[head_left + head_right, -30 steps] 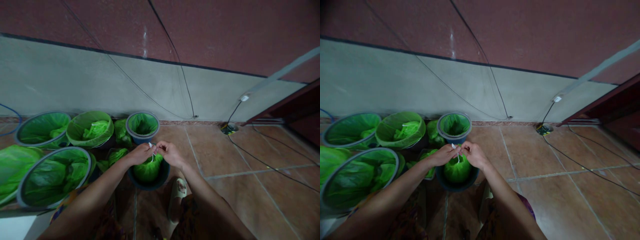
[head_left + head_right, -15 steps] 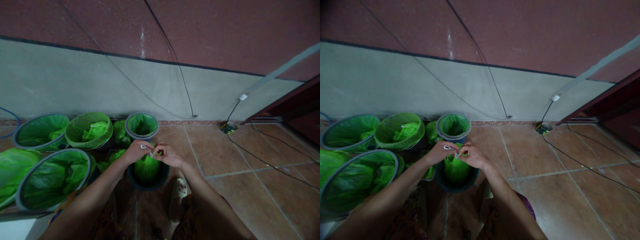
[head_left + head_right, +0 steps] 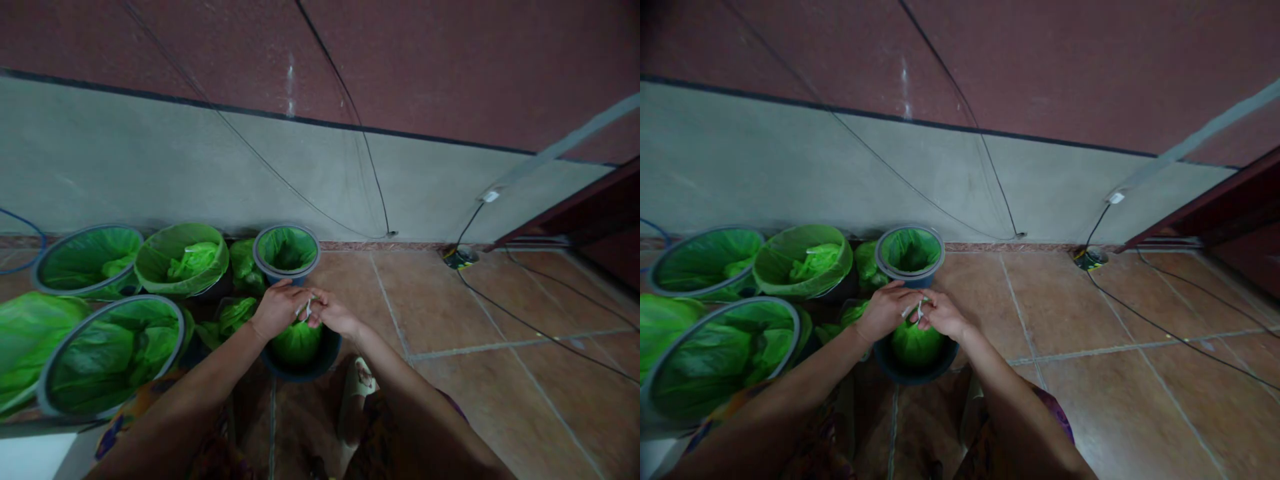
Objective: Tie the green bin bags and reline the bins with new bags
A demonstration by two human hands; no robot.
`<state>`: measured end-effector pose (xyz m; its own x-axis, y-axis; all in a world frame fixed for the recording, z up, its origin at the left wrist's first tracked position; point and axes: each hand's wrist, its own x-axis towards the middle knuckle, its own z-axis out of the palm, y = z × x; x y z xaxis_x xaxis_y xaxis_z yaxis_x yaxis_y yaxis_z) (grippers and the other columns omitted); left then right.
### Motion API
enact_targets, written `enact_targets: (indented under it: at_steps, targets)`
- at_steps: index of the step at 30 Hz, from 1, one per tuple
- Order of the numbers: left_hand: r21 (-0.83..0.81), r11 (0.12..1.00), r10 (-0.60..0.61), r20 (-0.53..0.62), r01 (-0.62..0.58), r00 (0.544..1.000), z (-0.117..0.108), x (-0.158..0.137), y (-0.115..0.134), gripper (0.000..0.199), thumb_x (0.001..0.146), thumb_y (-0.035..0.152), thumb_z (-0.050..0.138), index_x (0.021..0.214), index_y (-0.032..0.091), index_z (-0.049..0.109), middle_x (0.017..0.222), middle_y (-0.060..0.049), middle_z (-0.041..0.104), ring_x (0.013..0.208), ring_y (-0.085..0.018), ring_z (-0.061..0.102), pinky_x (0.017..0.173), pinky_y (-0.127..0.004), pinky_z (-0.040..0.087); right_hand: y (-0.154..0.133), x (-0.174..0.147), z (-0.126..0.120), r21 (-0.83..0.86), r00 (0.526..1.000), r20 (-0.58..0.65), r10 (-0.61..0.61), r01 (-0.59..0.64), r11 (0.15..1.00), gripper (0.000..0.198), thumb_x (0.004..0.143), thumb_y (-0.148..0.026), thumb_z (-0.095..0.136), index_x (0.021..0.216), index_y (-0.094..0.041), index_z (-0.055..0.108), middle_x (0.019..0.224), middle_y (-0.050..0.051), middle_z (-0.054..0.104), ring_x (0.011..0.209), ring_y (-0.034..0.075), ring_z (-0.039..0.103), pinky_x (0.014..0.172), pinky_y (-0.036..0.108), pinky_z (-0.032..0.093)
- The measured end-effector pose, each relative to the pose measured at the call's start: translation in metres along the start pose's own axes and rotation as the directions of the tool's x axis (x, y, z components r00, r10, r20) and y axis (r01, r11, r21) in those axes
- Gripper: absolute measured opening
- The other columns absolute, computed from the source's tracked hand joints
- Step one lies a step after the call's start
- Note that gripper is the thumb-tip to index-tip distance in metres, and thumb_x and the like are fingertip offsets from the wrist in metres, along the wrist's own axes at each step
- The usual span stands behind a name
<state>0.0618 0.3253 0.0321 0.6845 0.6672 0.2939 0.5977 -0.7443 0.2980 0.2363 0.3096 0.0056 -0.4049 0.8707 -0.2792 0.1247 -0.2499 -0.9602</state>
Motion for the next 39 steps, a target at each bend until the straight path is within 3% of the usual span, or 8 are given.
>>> enact_targets:
  at_steps: [5, 8, 15, 20, 24, 32, 36, 39]
  targets:
    - [0.122, 0.986, -0.11, -0.024, 0.112, 0.994, 0.001, -0.001, 0.004, 0.026, 0.094, 0.026, 0.044, 0.085, 0.018, 0.068, 0.083, -0.008, 0.07, 0.079, -0.021, 0.063, 0.082, -0.034, 0.042, -0.003, -0.002, -0.008, -0.298, 0.988, -0.14, -0.061, 0.017, 0.954, 0.022, 0.09, -0.028, 0.046, 0.08, -0.018, 0.063, 0.07, 0.001, 0.067, 0.057, 0.01, 0.06, 0.054, 0.02, 0.045]
    - [0.138, 0.963, -0.239, 0.03, 0.233, 0.971, -0.001, -0.004, 0.002, 0.031, 0.093, 0.029, 0.043, 0.079, 0.016, 0.068, 0.079, -0.011, 0.069, 0.077, -0.022, 0.063, 0.08, -0.035, 0.042, -0.003, -0.006, -0.017, -0.612, 0.951, -0.272, -0.147, -0.054, 0.789, 0.022, 0.088, -0.023, 0.051, 0.07, -0.019, 0.063, 0.066, 0.004, 0.066, 0.062, 0.013, 0.06, 0.057, 0.023, 0.043]
    - [-0.138, 0.782, -0.565, 0.254, 0.608, 0.785, -0.011, -0.014, -0.022, 0.029, 0.083, 0.028, 0.047, 0.061, 0.018, 0.063, 0.07, -0.005, 0.068, 0.071, -0.019, 0.063, 0.068, -0.028, 0.043, 0.003, -0.013, -0.035, -0.781, 0.915, -0.385, -0.122, -0.253, 0.571, 0.018, 0.079, -0.014, 0.056, 0.067, -0.018, 0.069, 0.067, 0.011, 0.068, 0.065, 0.02, 0.062, 0.058, 0.029, 0.04]
    - [-0.801, 0.33, -0.543, 0.272, 0.499, 0.795, 0.0, -0.004, -0.015, 0.036, 0.078, 0.043, 0.055, 0.054, 0.018, 0.06, 0.075, -0.006, 0.071, 0.089, -0.022, 0.064, 0.08, -0.031, 0.047, -0.01, -0.014, -0.033, -0.751, 0.924, -0.372, -0.084, -0.247, 0.612, 0.019, 0.084, -0.018, 0.052, 0.076, -0.02, 0.07, 0.075, 0.009, 0.071, 0.069, 0.018, 0.064, 0.061, 0.026, 0.039]
    - [-0.91, 0.061, -0.506, 0.327, 0.411, 0.798, 0.015, 0.004, 0.002, 0.04, 0.078, 0.051, 0.058, 0.065, 0.014, 0.064, 0.071, -0.006, 0.067, 0.074, -0.017, 0.062, 0.074, -0.031, 0.047, -0.02, -0.018, -0.024, -0.719, 0.931, -0.266, -0.249, -0.02, 0.694, 0.026, 0.09, -0.018, 0.044, 0.089, -0.023, 0.069, 0.081, 0.003, 0.071, 0.075, 0.017, 0.064, 0.07, 0.026, 0.043]
    - [-0.768, 0.449, -0.441, 0.253, 0.456, 0.861, 0.035, 0.003, 0.0, 0.02, 0.07, 0.033, 0.067, 0.069, 0.014, 0.061, 0.058, 0.006, 0.049, 0.056, -0.008, 0.042, 0.054, -0.021, 0.034, -0.019, -0.019, -0.009, -0.612, 0.885, -0.108, -0.453, 0.3, 0.732, 0.026, 0.091, -0.023, 0.048, 0.106, -0.023, 0.069, 0.103, 0.005, 0.068, 0.092, 0.017, 0.063, 0.085, 0.028, 0.046]
    - [-0.715, 0.565, -0.328, 0.264, 0.412, 0.907, 0.028, 0.003, 0.005, 0.026, 0.087, 0.033, 0.048, 0.072, 0.015, 0.059, 0.059, 0.004, 0.051, 0.054, -0.008, 0.041, 0.051, -0.02, 0.033, -0.007, -0.01, -0.007, -0.432, 0.949, -0.169, -0.266, 0.171, 0.885, 0.045, 0.091, -0.032, 0.05, 0.136, -0.023, 0.048, 0.101, 0.005, 0.068, 0.071, 0.013, 0.063, 0.066, 0.025, 0.049]
    - [-0.732, 0.568, -0.281, 0.259, 0.377, 0.924, 0.025, 0.002, 0.009, 0.024, 0.09, 0.028, 0.041, 0.077, 0.017, 0.057, 0.064, 0.003, 0.058, 0.056, -0.009, 0.048, 0.056, -0.021, 0.039, 0.004, -0.002, -0.006, -0.255, 0.988, -0.07, -0.138, 0.116, 0.96, 0.038, 0.095, -0.039, 0.043, 0.124, -0.019, 0.054, 0.078, 0.001, 0.066, 0.057, 0.012, 0.06, 0.054, 0.023, 0.046]
